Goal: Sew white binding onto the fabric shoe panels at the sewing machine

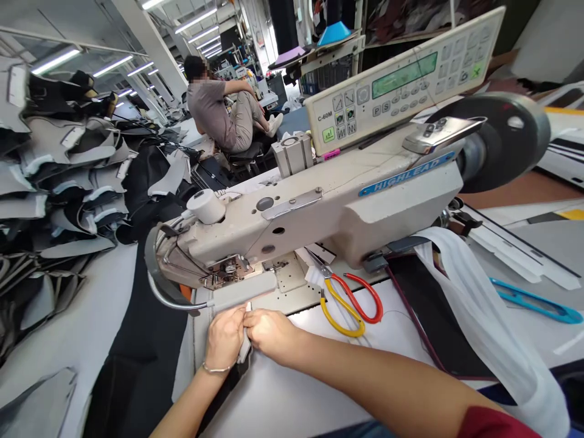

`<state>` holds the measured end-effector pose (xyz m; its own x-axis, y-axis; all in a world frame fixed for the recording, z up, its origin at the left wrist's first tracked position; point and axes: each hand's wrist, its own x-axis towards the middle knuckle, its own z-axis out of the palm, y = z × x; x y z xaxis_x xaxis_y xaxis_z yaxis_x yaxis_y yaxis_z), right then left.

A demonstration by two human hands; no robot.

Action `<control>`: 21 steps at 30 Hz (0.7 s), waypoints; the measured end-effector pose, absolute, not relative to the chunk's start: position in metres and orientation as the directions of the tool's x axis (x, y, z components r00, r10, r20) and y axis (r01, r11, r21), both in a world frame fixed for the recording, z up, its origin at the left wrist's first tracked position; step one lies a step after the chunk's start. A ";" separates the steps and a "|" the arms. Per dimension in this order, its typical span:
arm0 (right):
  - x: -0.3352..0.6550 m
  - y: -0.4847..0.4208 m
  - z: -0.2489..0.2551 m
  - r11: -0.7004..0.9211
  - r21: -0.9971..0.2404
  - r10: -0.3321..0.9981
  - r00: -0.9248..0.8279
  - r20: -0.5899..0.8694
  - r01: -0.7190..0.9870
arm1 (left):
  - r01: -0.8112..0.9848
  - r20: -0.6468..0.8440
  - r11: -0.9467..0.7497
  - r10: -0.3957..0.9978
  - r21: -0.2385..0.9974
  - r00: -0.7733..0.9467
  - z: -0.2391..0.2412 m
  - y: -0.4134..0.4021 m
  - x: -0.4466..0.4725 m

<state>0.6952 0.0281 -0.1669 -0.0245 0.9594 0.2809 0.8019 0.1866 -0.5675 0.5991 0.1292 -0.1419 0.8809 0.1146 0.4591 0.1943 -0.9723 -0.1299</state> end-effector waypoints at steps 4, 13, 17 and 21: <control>0.692 0.029 -0.168 0.159 -0.552 0.963 -0.004 0.271 0.818 | 0.212 0.405 -0.969 0.144 -0.126 0.903 -0.142 0.128 0.595; 0.709 0.032 -0.160 0.152 -0.475 0.967 -0.031 0.253 0.867 | 0.307 0.359 -0.939 0.236 -0.156 0.903 -0.150 0.138 0.606; 0.716 0.030 -0.157 0.160 -0.469 0.964 -0.036 0.262 0.869 | 0.300 0.250 -0.940 0.255 -0.164 0.934 -0.135 0.135 0.607; 0.717 0.029 -0.164 0.203 -0.447 0.940 -0.047 0.337 0.871 | 0.222 0.143 -0.965 0.202 -0.141 0.969 -0.116 0.119 0.599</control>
